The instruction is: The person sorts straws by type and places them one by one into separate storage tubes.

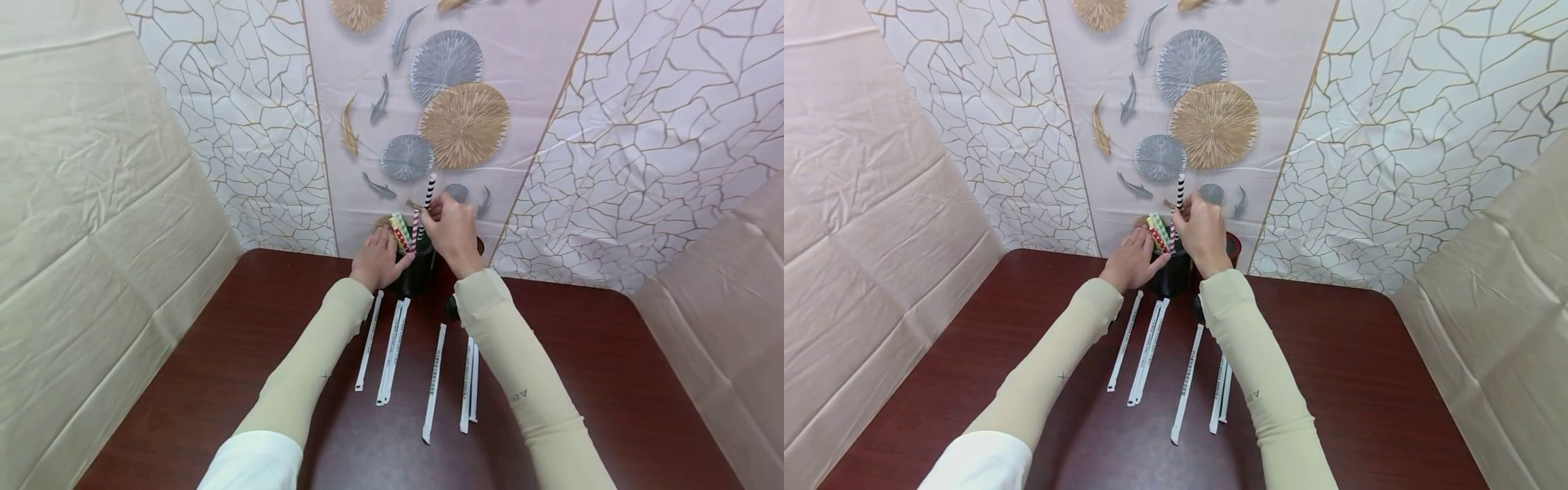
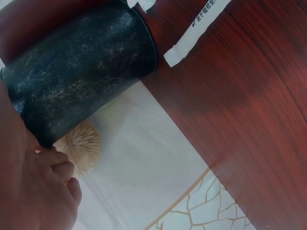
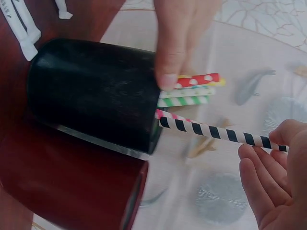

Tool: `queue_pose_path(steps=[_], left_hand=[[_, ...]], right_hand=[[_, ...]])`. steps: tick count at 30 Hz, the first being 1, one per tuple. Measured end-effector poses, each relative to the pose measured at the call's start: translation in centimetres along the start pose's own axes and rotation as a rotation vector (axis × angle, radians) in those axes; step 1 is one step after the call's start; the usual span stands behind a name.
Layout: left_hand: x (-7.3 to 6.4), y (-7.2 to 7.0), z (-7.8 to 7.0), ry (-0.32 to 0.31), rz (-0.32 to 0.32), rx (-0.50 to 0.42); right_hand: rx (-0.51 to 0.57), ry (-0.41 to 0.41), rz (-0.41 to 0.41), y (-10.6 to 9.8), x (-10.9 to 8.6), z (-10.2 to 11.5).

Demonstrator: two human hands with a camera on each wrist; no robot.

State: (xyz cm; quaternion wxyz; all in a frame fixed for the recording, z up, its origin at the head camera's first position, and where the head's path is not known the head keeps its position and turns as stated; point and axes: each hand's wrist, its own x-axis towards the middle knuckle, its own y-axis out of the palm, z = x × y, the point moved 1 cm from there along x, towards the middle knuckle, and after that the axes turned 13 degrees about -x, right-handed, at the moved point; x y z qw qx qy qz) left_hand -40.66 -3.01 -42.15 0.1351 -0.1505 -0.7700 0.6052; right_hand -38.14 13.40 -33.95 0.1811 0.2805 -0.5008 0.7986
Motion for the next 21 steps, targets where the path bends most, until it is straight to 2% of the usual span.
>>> queue_pose_path(steps=[5,9,14,21], left_hand=[[0.0,0.0,-0.3,0.009,-0.004,0.005],[0.0,0.0,-0.4,0.006,0.008,0.011],[0.1,-0.1,-0.3,-0.012,0.022,-0.004],[-0.3,-0.2,-0.2,-0.007,0.002,-0.016]], right_hand=[[-0.027,0.025,0.048,0.8,-0.3,-0.5],[-0.038,0.055,0.091,0.7,-0.3,-0.7],[-0.033,0.040,0.100,-0.2,0.0,-0.5],[-0.084,0.002,0.128,-2.1,0.3,-0.5]])
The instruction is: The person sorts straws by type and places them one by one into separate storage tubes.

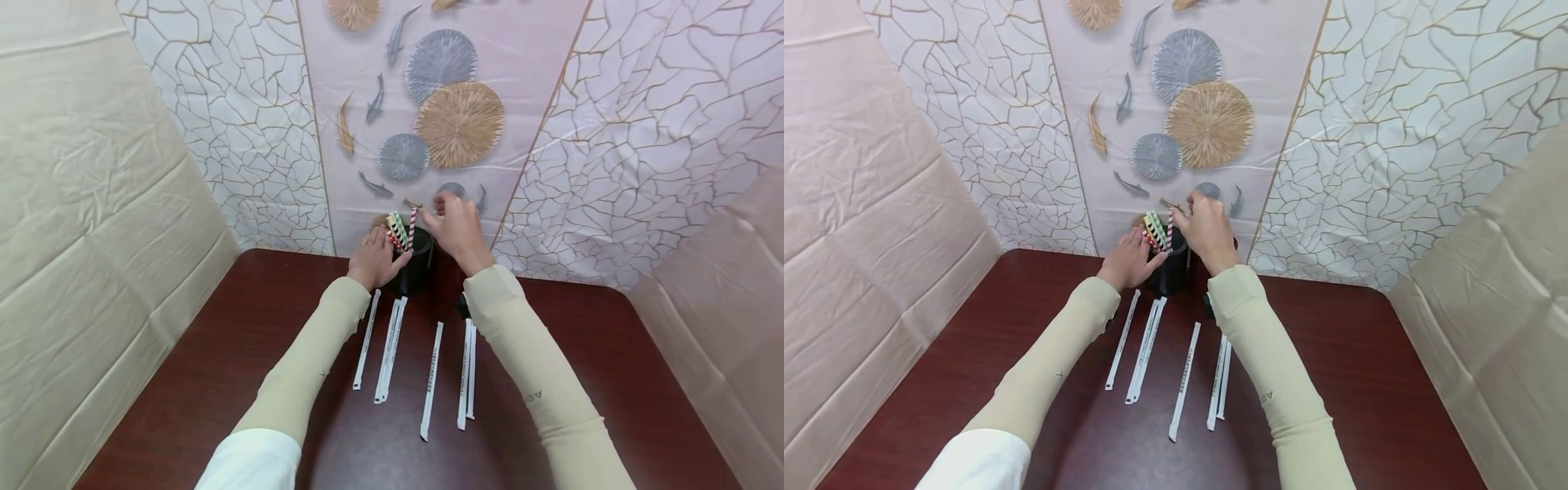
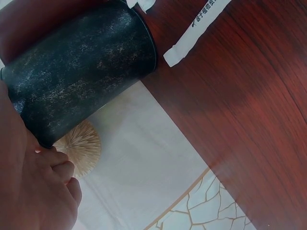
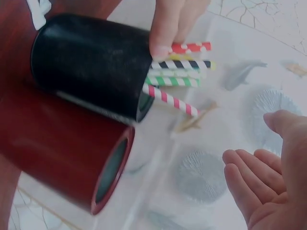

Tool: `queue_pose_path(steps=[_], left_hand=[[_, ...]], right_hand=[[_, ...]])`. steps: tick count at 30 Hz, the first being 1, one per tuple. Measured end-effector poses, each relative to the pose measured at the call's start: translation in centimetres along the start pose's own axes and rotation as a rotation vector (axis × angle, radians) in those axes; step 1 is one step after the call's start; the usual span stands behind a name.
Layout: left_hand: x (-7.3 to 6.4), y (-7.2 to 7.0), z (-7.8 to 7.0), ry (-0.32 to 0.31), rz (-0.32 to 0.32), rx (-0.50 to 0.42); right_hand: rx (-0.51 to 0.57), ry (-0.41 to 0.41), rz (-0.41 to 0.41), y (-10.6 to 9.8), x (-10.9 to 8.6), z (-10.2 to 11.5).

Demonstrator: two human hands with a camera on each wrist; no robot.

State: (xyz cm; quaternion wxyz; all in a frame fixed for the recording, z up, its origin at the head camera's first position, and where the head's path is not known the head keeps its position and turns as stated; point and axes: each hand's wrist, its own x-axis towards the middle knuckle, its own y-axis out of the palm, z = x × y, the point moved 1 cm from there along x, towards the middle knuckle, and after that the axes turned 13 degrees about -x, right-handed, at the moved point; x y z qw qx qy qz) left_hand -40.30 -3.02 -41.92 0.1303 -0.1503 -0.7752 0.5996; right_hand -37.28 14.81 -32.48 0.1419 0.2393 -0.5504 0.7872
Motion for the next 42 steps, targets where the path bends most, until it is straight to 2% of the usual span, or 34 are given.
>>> queue_pose_path(steps=[4,12,22,30,36,42], left_hand=[[0.0,0.0,0.0,-0.005,0.009,-0.006],[-0.1,0.0,-0.1,-0.001,0.015,0.004],[-0.3,-0.1,-0.1,0.004,0.011,-0.006],[-0.2,0.1,-0.1,0.011,0.005,0.002],[-0.2,0.1,0.1,0.006,0.006,0.005],[-0.2,0.1,-0.1,0.004,0.005,0.004]], right_hand=[[-0.048,-0.025,0.047,-1.4,0.0,-0.6],[-0.104,-0.054,0.199,-4.0,-0.1,-2.9],[-0.173,-0.124,0.313,-4.8,-0.9,-6.6],[-0.292,-0.134,0.424,-3.1,-2.3,-9.3],[-0.362,-0.178,0.439,-1.0,-3.3,-10.8],[-0.371,-0.159,0.453,1.3,-4.3,-12.2]])
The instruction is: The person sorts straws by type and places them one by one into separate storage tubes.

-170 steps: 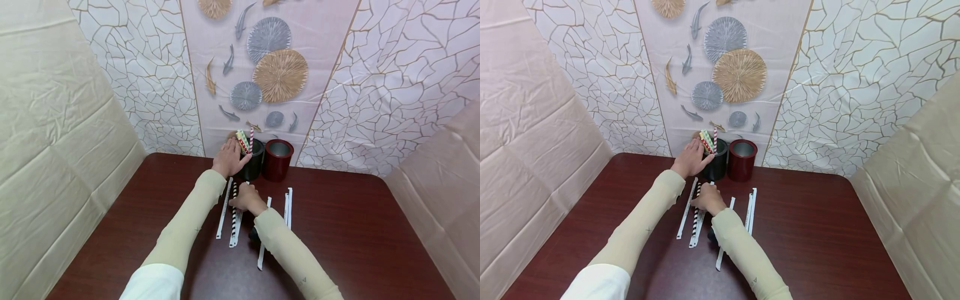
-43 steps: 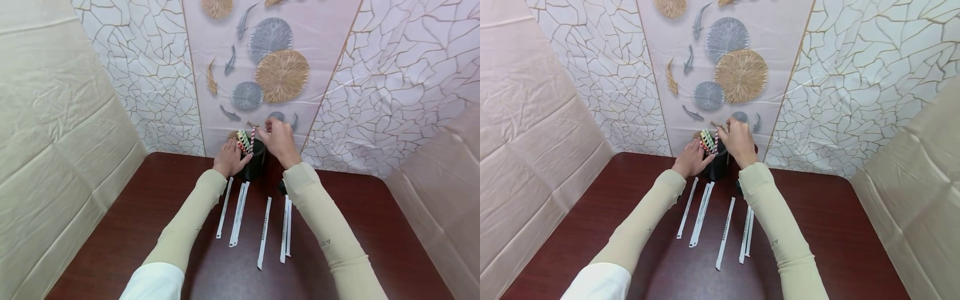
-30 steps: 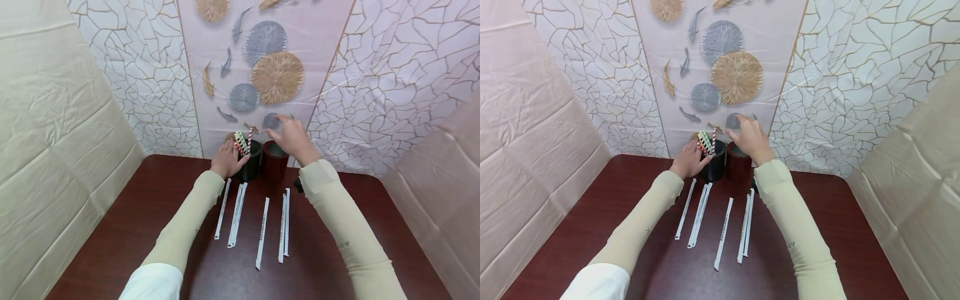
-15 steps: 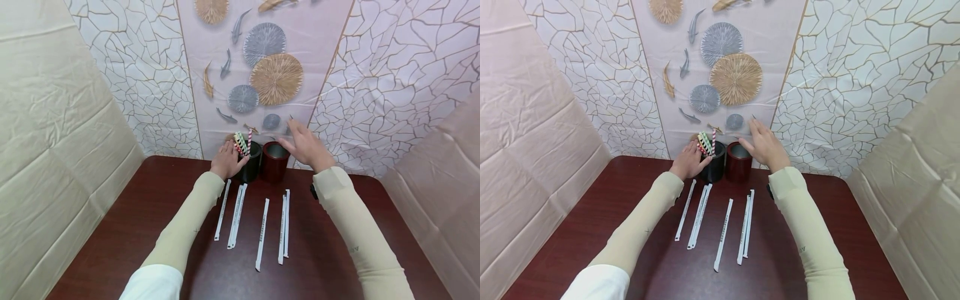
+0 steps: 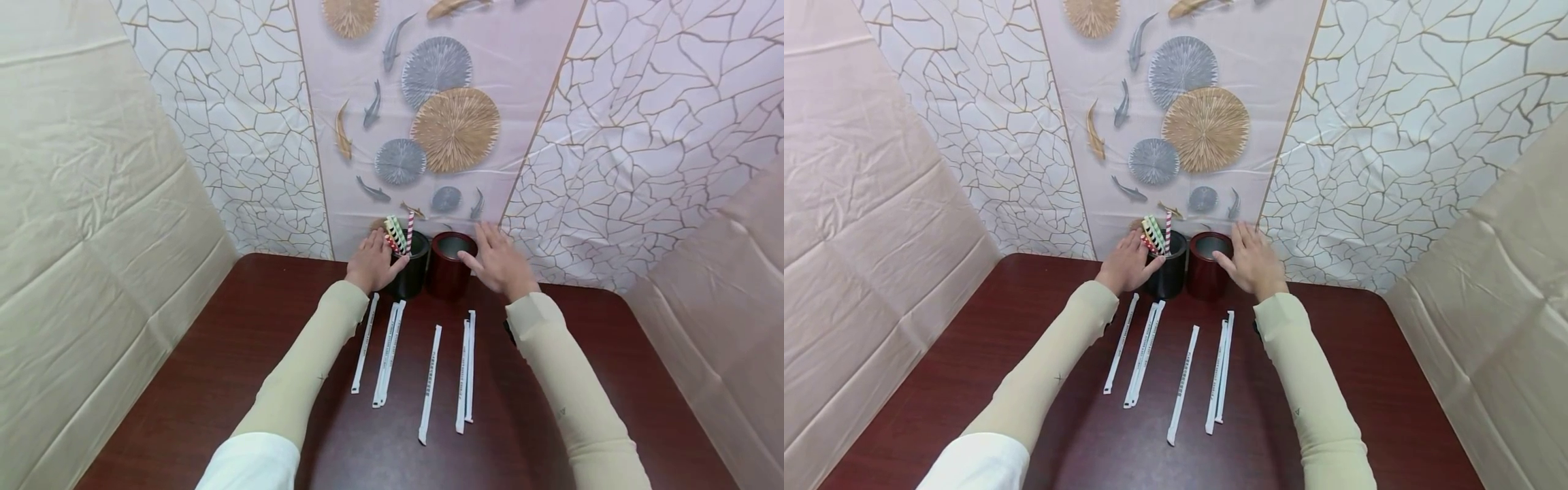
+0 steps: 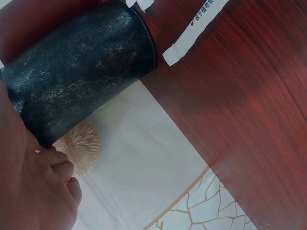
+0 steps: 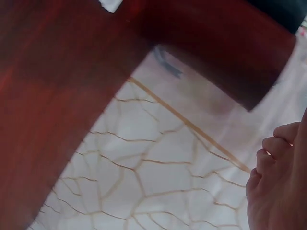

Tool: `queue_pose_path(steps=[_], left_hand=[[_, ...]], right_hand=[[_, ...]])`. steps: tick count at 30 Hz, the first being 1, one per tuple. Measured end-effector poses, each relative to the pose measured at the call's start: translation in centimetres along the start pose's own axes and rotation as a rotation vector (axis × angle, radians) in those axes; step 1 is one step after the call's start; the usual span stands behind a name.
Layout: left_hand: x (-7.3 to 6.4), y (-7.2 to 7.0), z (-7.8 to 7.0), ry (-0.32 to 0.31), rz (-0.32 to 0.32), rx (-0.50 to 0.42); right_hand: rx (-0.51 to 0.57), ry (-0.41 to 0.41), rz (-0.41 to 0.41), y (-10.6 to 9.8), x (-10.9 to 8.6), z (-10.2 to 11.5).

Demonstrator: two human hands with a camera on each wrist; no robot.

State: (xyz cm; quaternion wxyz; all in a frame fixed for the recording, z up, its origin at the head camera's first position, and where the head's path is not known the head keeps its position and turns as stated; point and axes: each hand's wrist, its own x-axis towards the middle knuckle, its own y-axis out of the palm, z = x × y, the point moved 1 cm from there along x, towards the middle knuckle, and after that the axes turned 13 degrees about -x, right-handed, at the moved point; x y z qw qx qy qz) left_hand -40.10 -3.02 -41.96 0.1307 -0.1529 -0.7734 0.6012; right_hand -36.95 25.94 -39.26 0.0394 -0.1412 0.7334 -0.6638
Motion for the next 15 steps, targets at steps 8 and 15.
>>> queue_pose_path(steps=[8,15], left_hand=[[0.2,0.1,0.0,0.001,0.017,0.004],[0.2,0.1,0.2,-0.005,0.021,-0.011]], right_hand=[[0.006,0.026,0.006,2.5,0.2,-0.3],[-0.002,0.033,0.039,3.3,0.8,0.1]])
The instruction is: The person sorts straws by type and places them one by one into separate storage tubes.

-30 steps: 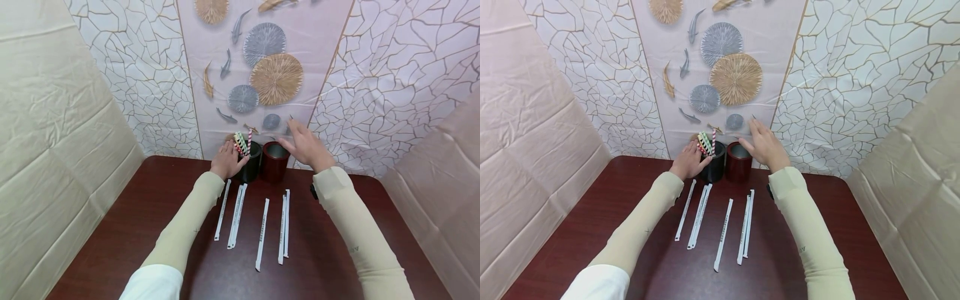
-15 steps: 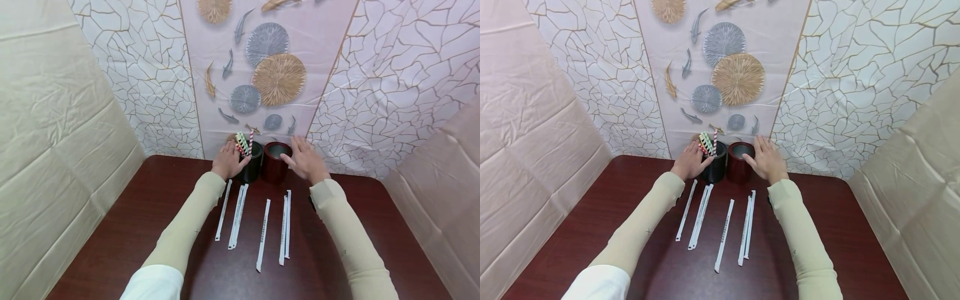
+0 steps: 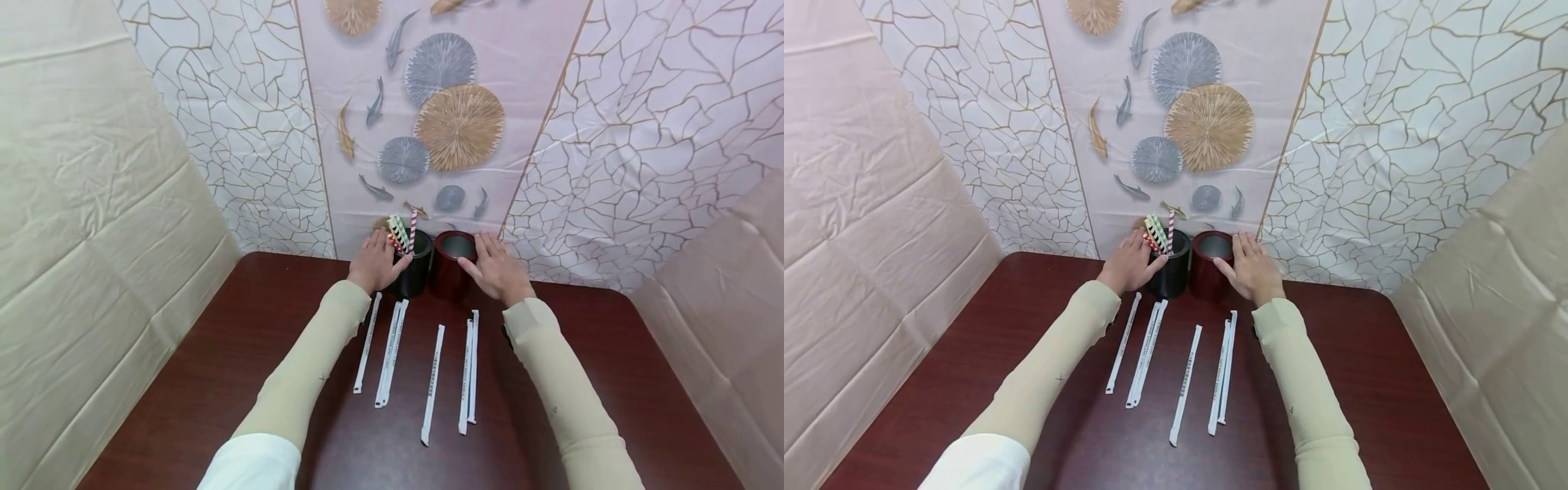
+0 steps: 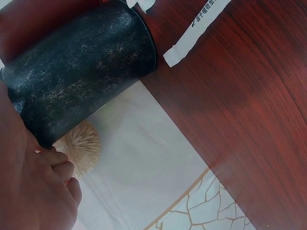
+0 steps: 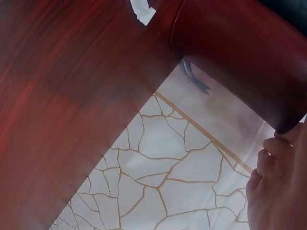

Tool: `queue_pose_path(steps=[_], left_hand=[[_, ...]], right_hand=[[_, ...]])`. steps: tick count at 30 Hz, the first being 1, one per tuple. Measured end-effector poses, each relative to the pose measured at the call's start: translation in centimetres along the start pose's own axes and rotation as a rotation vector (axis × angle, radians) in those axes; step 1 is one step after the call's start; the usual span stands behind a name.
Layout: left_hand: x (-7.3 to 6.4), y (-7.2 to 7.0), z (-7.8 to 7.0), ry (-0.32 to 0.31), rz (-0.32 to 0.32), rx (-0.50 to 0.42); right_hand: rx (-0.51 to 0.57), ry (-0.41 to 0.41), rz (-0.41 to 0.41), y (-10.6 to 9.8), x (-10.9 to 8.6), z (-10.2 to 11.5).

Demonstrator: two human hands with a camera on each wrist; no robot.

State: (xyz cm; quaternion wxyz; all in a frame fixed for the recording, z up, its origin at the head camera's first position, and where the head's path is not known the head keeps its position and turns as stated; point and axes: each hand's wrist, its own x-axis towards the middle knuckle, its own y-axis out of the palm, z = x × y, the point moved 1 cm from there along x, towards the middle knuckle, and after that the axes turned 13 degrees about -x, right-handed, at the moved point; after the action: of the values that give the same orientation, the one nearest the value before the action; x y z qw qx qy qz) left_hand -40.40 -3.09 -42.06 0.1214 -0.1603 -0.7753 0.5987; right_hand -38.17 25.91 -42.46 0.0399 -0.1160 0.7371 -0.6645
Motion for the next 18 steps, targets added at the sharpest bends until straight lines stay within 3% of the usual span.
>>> queue_pose_path(steps=[7,15,18], left_hand=[[-0.01,-0.16,0.17,0.005,-0.009,-0.034],[0.35,-0.24,0.80,0.001,-0.021,-0.325],[0.44,-0.25,0.98,0.013,-0.012,-0.383]], right_hand=[[0.006,-0.010,-0.005,0.27,0.30,0.16],[-0.043,-0.018,-0.015,0.08,0.31,0.37],[-0.059,-0.021,-0.018,0.03,0.14,0.35]])
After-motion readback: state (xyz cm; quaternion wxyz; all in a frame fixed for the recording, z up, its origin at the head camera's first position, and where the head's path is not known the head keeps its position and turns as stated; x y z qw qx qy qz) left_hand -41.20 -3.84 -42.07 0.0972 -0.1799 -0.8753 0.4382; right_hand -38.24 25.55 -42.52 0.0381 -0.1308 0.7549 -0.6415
